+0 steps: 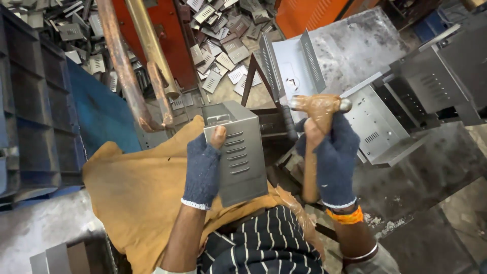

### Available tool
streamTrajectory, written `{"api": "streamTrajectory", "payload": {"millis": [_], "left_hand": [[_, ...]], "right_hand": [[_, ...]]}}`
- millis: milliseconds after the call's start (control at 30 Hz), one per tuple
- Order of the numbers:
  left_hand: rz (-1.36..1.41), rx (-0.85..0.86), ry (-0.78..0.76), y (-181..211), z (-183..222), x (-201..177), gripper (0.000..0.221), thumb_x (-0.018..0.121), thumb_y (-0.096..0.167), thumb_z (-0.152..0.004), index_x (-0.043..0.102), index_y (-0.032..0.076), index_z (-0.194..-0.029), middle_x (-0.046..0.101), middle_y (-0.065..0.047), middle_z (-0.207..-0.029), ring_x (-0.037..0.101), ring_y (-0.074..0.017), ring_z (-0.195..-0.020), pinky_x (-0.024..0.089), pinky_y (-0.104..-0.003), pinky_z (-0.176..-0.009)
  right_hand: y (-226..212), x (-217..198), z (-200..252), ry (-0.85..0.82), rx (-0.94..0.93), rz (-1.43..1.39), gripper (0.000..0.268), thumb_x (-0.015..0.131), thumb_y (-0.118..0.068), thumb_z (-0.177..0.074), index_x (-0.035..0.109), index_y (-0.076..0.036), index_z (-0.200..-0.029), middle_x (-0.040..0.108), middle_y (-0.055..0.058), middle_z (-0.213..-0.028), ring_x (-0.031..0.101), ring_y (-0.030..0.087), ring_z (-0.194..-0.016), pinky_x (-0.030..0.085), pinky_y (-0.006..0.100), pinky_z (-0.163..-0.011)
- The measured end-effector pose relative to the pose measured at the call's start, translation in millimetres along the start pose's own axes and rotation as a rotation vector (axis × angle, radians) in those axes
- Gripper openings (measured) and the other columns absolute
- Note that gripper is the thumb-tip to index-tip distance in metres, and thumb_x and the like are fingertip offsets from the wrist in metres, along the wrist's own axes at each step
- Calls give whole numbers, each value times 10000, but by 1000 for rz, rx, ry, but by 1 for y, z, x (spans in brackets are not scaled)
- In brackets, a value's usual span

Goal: The recorder is using a spot welding machine to assemble metal electronic enclosures from sheet metal parts.

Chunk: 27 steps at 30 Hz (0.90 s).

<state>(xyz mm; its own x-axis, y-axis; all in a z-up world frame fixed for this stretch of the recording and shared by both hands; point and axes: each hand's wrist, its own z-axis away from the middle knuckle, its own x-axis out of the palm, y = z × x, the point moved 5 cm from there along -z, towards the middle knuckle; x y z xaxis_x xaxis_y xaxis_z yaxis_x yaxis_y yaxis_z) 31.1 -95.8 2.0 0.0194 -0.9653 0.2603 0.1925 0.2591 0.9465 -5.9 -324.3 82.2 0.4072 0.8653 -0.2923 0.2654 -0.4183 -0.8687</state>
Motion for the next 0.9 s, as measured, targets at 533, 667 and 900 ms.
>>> {"api": "streamTrajectory", "payload": {"millis": [533, 667, 900], "left_hand": [[-118, 58, 107, -9, 0, -7, 468, 590, 435, -1007, 704, -19, -1007, 656, 14, -831, 554, -59, -754, 511, -279, -644], [-102, 71, 76, -7, 3, -9, 472, 573, 447, -1002, 702, -6, -1030, 685, 11, -848, 585, -70, -769, 534, -282, -674], [-79, 84, 60, -10, 8, -8, 476, 598, 435, -996, 720, -23, -1034, 684, 16, -853, 584, -66, -780, 525, -285, -679]], "right_hand": [[46, 37, 7, -144, 481, -920, 258, 605, -286, -946, 636, -54, -1054, 705, 74, -777, 683, 172, -573, 560, 340, -487], [43, 42, -14, -352, 515, -413, 282, 649, -237, -950, 659, 2, -1100, 662, 34, -817, 618, 116, -641, 495, 252, -557], [237, 41, -119, -269, 549, -282, 462, 644, -83, -749, 632, -13, -1206, 655, 113, -913, 659, 183, -699, 581, 343, -573]]}}
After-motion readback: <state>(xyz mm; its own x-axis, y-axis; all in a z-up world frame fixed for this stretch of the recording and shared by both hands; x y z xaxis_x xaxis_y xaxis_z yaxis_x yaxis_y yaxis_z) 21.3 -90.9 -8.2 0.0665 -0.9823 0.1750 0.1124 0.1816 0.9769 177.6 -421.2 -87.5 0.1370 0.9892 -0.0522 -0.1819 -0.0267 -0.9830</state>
